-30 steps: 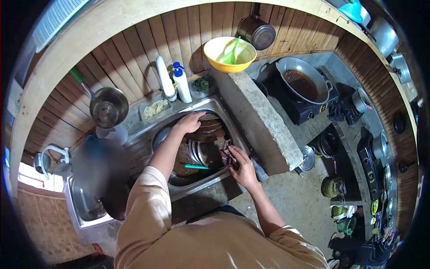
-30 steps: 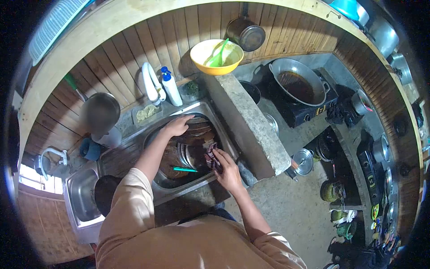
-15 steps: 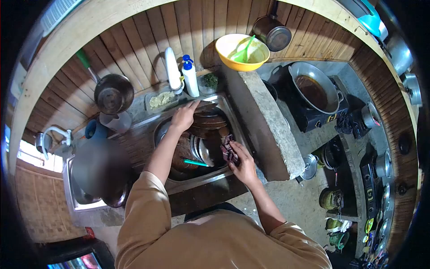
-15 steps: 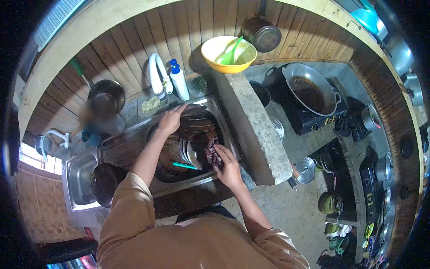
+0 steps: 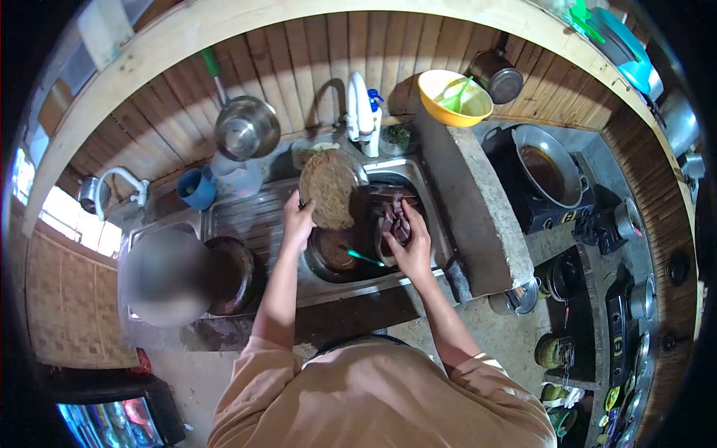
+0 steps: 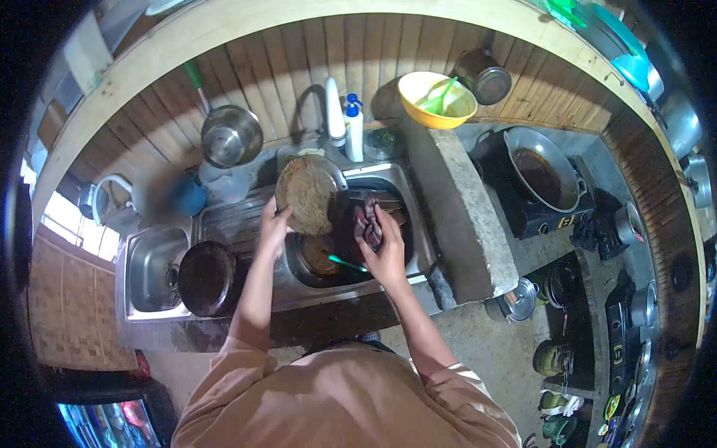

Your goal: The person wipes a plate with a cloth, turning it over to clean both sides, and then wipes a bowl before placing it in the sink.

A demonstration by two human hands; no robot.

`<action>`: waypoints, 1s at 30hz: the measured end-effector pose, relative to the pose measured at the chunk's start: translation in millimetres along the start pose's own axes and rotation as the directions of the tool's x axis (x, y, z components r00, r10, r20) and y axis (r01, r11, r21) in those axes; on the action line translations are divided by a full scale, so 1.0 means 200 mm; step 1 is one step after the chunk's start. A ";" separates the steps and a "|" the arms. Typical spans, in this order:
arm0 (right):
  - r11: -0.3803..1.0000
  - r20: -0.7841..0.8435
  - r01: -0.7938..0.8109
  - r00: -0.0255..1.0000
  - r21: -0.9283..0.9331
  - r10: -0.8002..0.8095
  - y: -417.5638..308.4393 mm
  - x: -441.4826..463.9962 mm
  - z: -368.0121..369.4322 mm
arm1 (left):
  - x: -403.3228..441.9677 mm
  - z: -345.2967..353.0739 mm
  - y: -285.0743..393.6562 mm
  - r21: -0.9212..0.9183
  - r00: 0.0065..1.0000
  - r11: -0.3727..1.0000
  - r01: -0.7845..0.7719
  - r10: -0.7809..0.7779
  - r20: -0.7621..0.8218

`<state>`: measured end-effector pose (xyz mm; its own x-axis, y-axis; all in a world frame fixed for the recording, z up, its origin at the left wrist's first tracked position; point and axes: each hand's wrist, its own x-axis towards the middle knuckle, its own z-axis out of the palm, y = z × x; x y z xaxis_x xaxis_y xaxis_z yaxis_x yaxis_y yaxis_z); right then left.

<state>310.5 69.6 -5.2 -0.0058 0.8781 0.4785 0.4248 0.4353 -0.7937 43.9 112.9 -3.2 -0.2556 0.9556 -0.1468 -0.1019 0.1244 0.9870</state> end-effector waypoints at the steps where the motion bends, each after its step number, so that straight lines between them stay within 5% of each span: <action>1: 0.999 0.009 0.034 0.999 -0.009 -0.034 -0.03 0.03 0.05 | -0.05 -0.04 -0.04 -0.046 1.000 0.999 -0.002 0.003 0.005; 6: 0.982 0.175 0.191 0.966 0.002 -0.188 -0.24 0.11 0.40 | -0.38 -0.16 -0.07 -0.320 1.000 0.947 -0.001 0.007 0.018; 8: 0.965 0.426 0.263 0.873 0.000 -0.238 -0.34 0.04 0.50 | -0.44 -0.22 -0.07 -0.254 0.998 0.967 -0.022 0.007 -0.061; 10: 0.912 0.554 0.409 0.751 0.034 -0.358 -0.45 -0.03 0.55 | -0.46 -0.33 -0.06 -0.412 0.997 0.911 -0.015 -0.020 -0.080; 14: 0.808 0.568 0.586 0.687 -0.064 -0.453 -0.55 -0.12 0.51 | -0.51 -0.53 -0.11 -0.458 0.991 0.880 -0.127 0.092 -0.098; 22: 0.804 0.307 0.541 0.831 -0.247 -0.465 -0.68 -0.02 0.69 | -0.67 -0.63 -0.05 -0.404 0.995 0.910 -0.090 0.099 0.002; 26: 0.811 0.481 0.585 0.714 -0.011 -0.508 -0.80 -0.21 0.73 | -0.68 -0.69 0.00 -0.435 0.986 0.885 -0.167 0.160 -0.052; 30: 0.811 0.517 0.564 0.746 -0.155 -0.420 -0.71 -0.28 0.62 | -0.70 -0.78 -0.02 -0.498 0.993 0.860 -0.110 0.118 -0.014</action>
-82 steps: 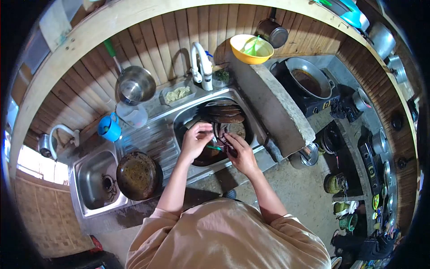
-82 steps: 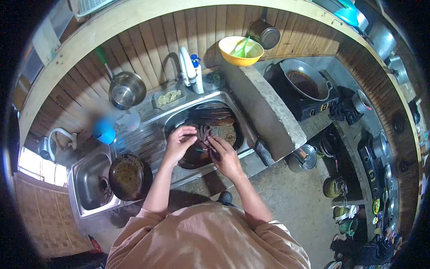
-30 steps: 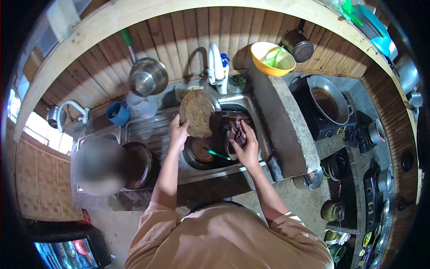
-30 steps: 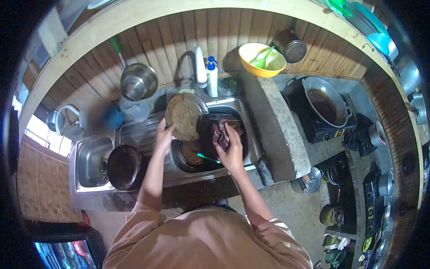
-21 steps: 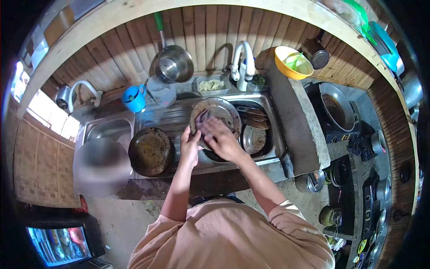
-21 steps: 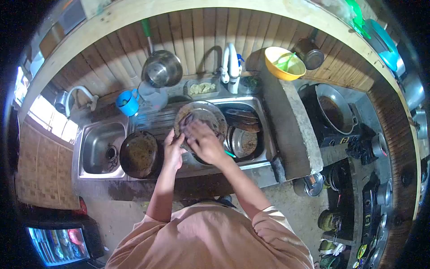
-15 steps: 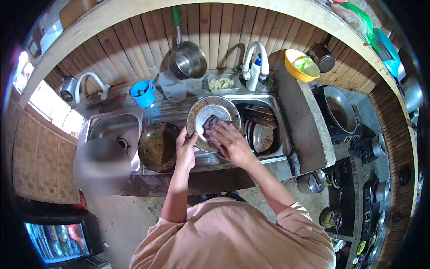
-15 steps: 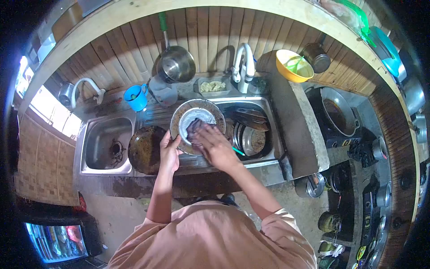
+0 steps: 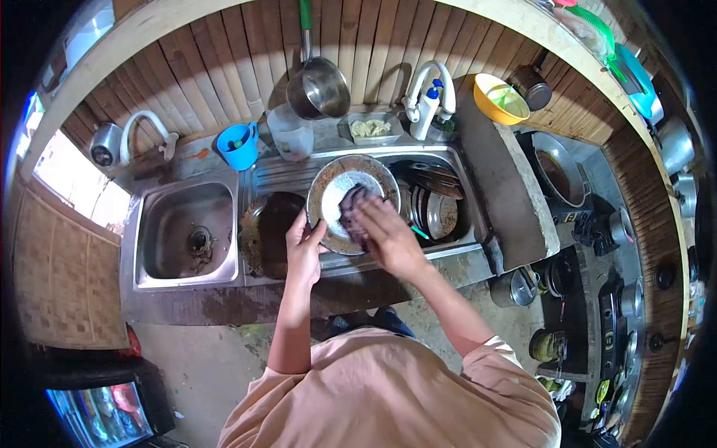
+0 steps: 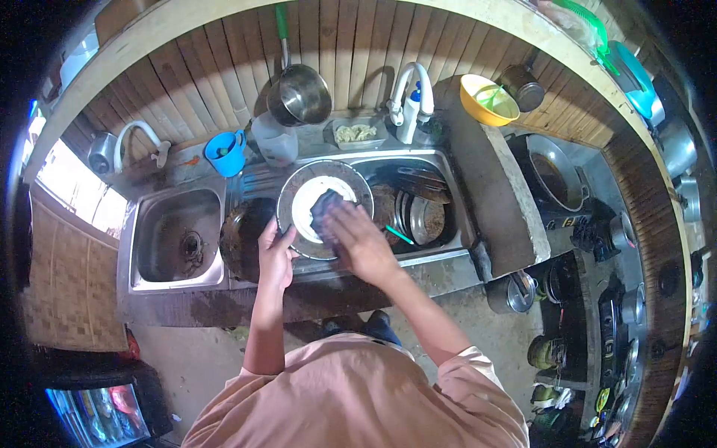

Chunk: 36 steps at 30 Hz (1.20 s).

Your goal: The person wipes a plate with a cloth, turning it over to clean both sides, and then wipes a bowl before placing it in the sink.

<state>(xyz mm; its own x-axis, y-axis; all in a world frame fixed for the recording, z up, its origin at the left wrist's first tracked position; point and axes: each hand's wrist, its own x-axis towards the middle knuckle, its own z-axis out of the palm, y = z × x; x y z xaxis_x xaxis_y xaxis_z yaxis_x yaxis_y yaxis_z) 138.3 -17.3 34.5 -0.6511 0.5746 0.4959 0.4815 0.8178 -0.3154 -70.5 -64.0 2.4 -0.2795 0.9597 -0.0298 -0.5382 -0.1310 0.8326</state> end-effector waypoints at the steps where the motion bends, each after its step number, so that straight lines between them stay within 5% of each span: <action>1: 0.999 -0.060 -0.033 0.998 -0.043 0.030 0.03 0.00 0.00 | -0.01 0.00 -0.01 0.010 1.000 1.000 -0.007 0.007 0.008; 5: 0.968 -0.246 -0.180 0.960 -0.173 0.134 0.12 0.09 -0.07 | -0.03 0.05 -0.05 0.047 0.997 0.998 0.043 -0.045 0.059; 11: 0.998 -0.093 0.022 0.995 0.064 -0.016 0.01 0.14 -0.10 | -0.01 0.14 -0.12 0.155 0.995 0.986 0.059 -0.071 0.071; 16: 0.987 0.109 0.074 0.990 0.140 -0.089 0.02 -0.07 -0.19 | -0.03 0.21 -0.05 0.006 0.992 1.000 0.007 -0.008 0.129; 23: 0.997 -0.151 -0.082 0.985 0.009 0.082 0.19 -0.04 -0.25 | -0.05 0.39 -0.20 -0.075 0.991 0.997 -0.004 0.014 0.136; 32: 0.986 0.037 0.059 0.997 0.158 -0.065 0.14 -0.14 -0.23 | -0.06 0.42 -0.32 -0.233 0.991 0.965 0.118 -0.100 0.091; 36: 0.978 0.109 0.115 0.985 0.177 -0.135 0.16 -0.23 -0.24 | -0.07 0.47 -0.31 -0.208 0.999 0.978 0.016 -0.010 0.032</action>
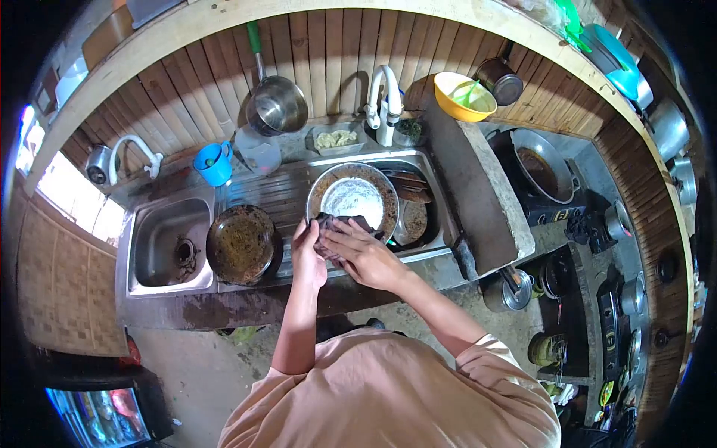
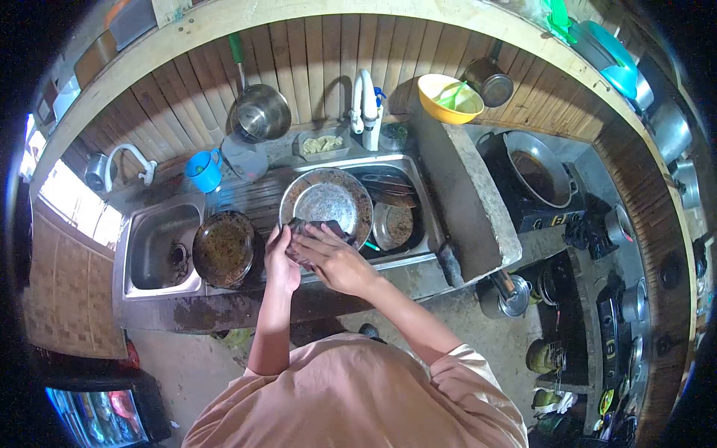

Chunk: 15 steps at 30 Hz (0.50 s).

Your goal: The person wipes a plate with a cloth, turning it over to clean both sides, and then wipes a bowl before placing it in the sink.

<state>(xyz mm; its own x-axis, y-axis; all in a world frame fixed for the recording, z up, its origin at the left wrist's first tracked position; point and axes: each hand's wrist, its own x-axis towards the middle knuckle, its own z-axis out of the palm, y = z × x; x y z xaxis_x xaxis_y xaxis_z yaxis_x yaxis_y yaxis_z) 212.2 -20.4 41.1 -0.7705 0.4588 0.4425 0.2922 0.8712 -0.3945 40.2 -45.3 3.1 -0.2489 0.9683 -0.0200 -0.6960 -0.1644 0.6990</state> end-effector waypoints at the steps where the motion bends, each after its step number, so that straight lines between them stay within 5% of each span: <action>1: 1.000 0.013 0.002 1.000 -0.004 -0.002 0.01 -0.03 -0.01 | 0.00 -0.02 -0.01 -0.009 1.000 1.000 0.016 -0.016 0.010; 4: 1.000 0.033 -0.010 0.999 -0.024 0.011 0.04 -0.08 -0.07 | 0.01 -0.08 -0.01 -0.034 0.997 0.997 0.066 -0.064 0.047; 8: 0.996 0.037 -0.002 0.999 -0.095 0.005 0.08 -0.08 -0.12 | 0.00 -0.07 -0.06 -0.024 0.988 0.998 0.065 -0.068 -0.142; 15: 0.982 -0.012 0.051 0.998 -0.180 -0.054 0.04 -0.05 -0.02 | -0.01 -0.02 -0.02 0.013 0.978 0.999 0.045 -0.042 -0.206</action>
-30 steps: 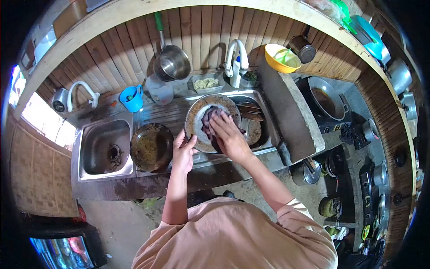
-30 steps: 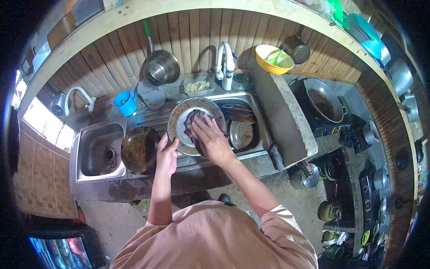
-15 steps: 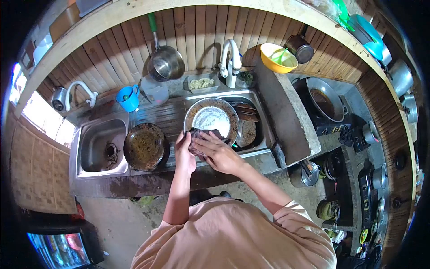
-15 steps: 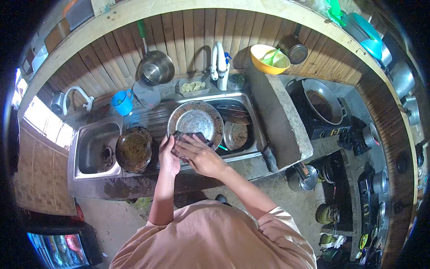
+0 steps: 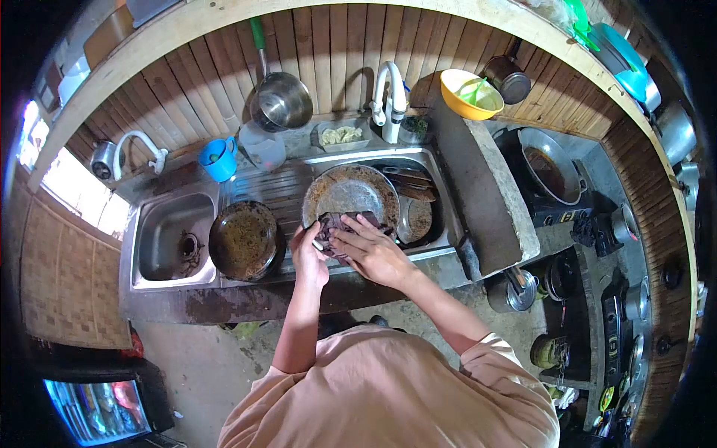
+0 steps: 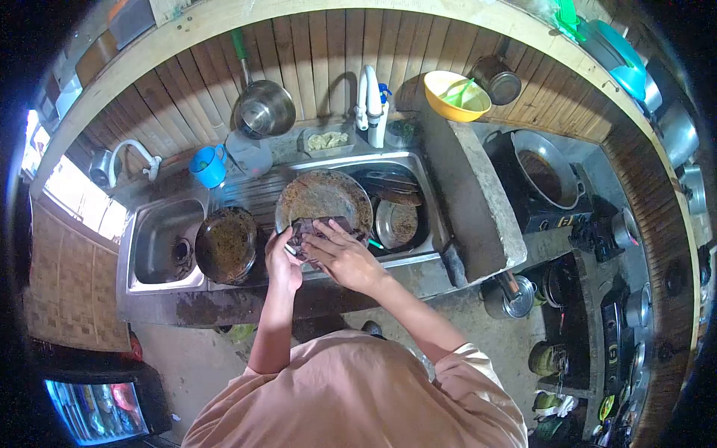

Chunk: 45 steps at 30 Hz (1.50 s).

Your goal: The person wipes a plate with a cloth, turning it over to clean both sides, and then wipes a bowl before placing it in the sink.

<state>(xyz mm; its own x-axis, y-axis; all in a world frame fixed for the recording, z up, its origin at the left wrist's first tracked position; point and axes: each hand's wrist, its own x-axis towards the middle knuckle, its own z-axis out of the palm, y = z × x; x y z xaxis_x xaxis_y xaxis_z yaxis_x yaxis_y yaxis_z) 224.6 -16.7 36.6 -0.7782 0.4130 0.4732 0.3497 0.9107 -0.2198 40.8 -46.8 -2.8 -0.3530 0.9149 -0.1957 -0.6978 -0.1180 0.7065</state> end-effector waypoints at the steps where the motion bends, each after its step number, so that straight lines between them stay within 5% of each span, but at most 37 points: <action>1: 1.000 0.003 0.005 1.000 0.001 -0.005 -0.01 0.00 0.00 | -0.01 0.00 0.01 -0.004 1.000 1.000 0.025 -0.025 -0.011; 8: 0.997 0.036 -0.029 0.999 -0.068 0.031 0.08 -0.04 -0.05 | 0.01 -0.01 0.03 -0.029 0.998 0.999 0.015 -0.017 -0.060; 15: 0.955 -0.264 -0.267 0.937 -0.127 0.227 0.24 0.09 -0.06 | 0.03 0.01 0.04 0.251 0.998 0.968 0.018 -0.032 0.053; 20: 0.995 -0.082 -0.057 0.995 0.088 0.064 0.08 0.10 0.00 | 0.03 0.05 0.08 0.224 0.996 0.974 -0.036 0.017 0.085; 23: 0.999 -0.025 0.045 0.999 0.004 -0.045 0.11 0.02 0.02 | 0.04 -0.03 0.12 0.285 0.999 0.958 -0.028 0.020 0.030; 29: 0.977 -0.273 -0.085 0.962 -0.195 0.029 0.29 0.08 -0.10 | 0.05 -0.06 0.17 0.401 0.990 0.915 -0.037 -0.022 0.142; 36: 0.952 -0.171 -0.289 0.938 0.098 0.302 0.22 0.22 -0.31 | 0.04 -0.03 0.24 0.616 0.961 0.776 -0.139 -0.045 0.274; 42: 0.916 -0.260 -0.380 0.878 0.127 0.401 0.20 0.17 -0.24 | 0.08 -0.01 0.25 0.678 0.961 0.695 -0.238 0.069 0.266; 45: 0.926 -0.369 -0.372 0.854 0.061 0.367 0.18 0.15 -0.20 | 0.07 0.06 0.24 0.615 0.936 0.708 -0.346 0.308 0.172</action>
<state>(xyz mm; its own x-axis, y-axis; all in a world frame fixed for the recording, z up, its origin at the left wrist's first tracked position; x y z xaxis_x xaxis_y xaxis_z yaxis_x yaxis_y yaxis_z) 235.3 28.7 76.6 -0.3441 0.6889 0.6380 0.5816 0.6898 -0.4312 9.5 -35.6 37.5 -0.4379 0.8861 0.1516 0.0116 -0.1631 0.9865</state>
